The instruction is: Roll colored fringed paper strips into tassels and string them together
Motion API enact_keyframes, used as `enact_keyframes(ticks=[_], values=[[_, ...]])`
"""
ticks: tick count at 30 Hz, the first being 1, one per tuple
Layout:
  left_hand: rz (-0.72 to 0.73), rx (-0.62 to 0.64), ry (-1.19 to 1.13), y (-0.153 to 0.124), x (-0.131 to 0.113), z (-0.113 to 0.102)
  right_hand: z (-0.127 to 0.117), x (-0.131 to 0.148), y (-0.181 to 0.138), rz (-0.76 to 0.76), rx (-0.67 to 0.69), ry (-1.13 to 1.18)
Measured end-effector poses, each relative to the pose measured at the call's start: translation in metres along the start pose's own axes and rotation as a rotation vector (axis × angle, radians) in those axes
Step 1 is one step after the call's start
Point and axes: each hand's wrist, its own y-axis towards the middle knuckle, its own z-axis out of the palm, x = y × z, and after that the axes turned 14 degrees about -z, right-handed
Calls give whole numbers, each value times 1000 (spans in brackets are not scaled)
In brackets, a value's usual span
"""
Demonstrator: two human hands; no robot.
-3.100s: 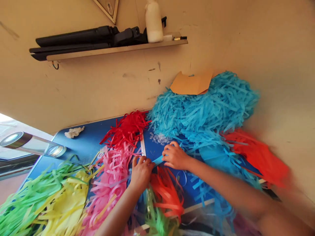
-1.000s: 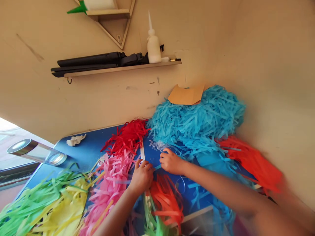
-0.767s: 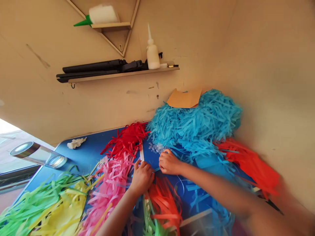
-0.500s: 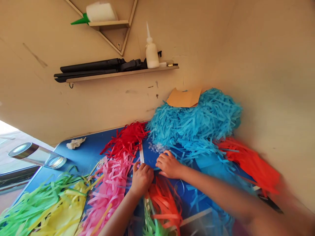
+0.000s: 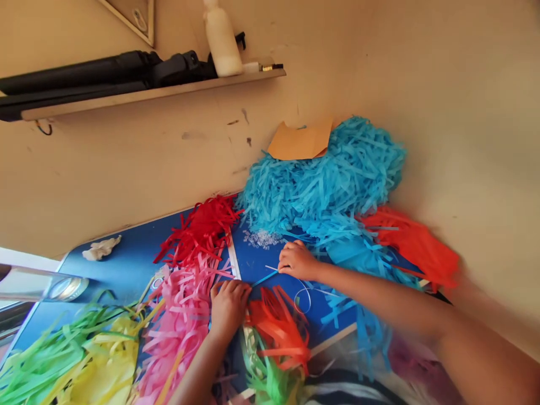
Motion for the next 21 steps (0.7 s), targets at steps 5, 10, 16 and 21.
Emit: enact_keyframes(ticks=[5,10,16,21], values=[[-123,19,-38,3,2,6,-2,-6,3,111,12,70],[-149,66,-27,12,-2,2,-3,-2,8,178,42,78],[-4,107,16,23,-13,-12,-11,2,17,220,91,59],[231,104,128,23,-25,-20,-21,18,18,34,83,-23]])
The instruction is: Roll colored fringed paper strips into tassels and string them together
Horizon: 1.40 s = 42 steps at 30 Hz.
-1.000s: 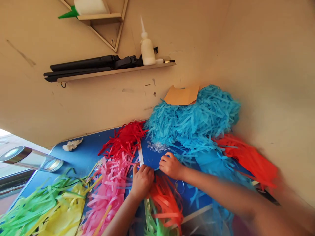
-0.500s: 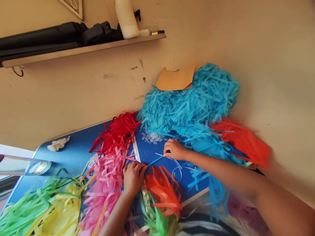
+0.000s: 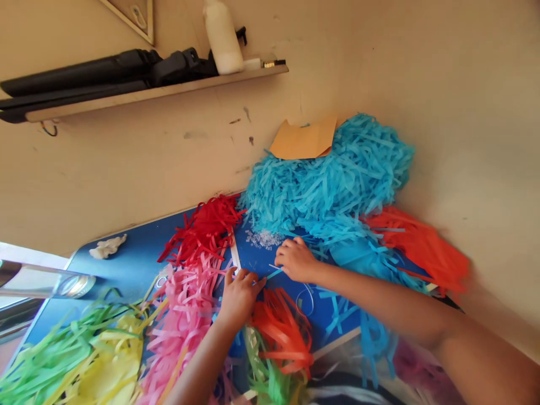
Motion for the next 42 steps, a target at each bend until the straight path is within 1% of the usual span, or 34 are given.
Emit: enact_keyframes(ticks=[3,4,5,8,11,13,14,16,18,19,20,22,23,24,25,26,27,31,33,35,37,40,42], values=[[20,-35,-4,2,-5,-1,6,9,5,-328,29,-156],[20,-46,-9,3,-6,0,10,11,8,-410,46,-210],[15,-58,-10,4,-7,1,14,12,12,-459,61,-251],[-2,-111,-13,6,-11,9,23,13,21,-499,74,-290],[-6,-205,-19,8,-12,19,23,15,28,-488,62,-332],[-2,-285,-28,8,-10,21,15,20,31,-451,49,-352],[0,-326,-34,7,-8,18,7,24,32,-433,40,-362],[-2,-411,-55,0,-4,3,-14,37,32,-361,-2,-334],[-7,-506,-95,-11,-3,-26,-45,54,30,-240,-78,-169],[-5,-577,-140,-17,-4,-44,-62,62,30,-174,-108,-8],[18,-620,-167,-23,-6,-63,-78,69,30,-125,-110,183],[60,-684,-168,-32,-12,-98,-104,79,31,-96,34,685],[80,-709,-169,-36,-16,-110,-112,82,32,-81,95,928],[87,-725,-177,-40,-20,-119,-116,84,32,-59,133,1143],[74,-741,-196,-43,-23,-124,-116,87,32,-28,135,1307],[47,-753,-225,-47,-26,-125,-114,91,31,9,102,1412],[8,-761,-264,-51,-29,-123,-108,95,29,48,46,1469],[-207,-747,-465,-66,-43,-109,-83,119,15,193,-210,1528],[-305,-725,-576,-72,-50,-106,-74,131,7,298,-268,1606],[-353,-699,-681,-78,-57,-104,-69,142,1,386,-274,1707],[-363,-644,-783,-83,-60,-102,-64,151,-2,416,-309,1787],[-386,-532,-919,-90,-58,-98,-56,157,-1,394,-425,1870],[-404,-474,-975,-93,-56,-95,-51,157,0,380,-462,1886]])
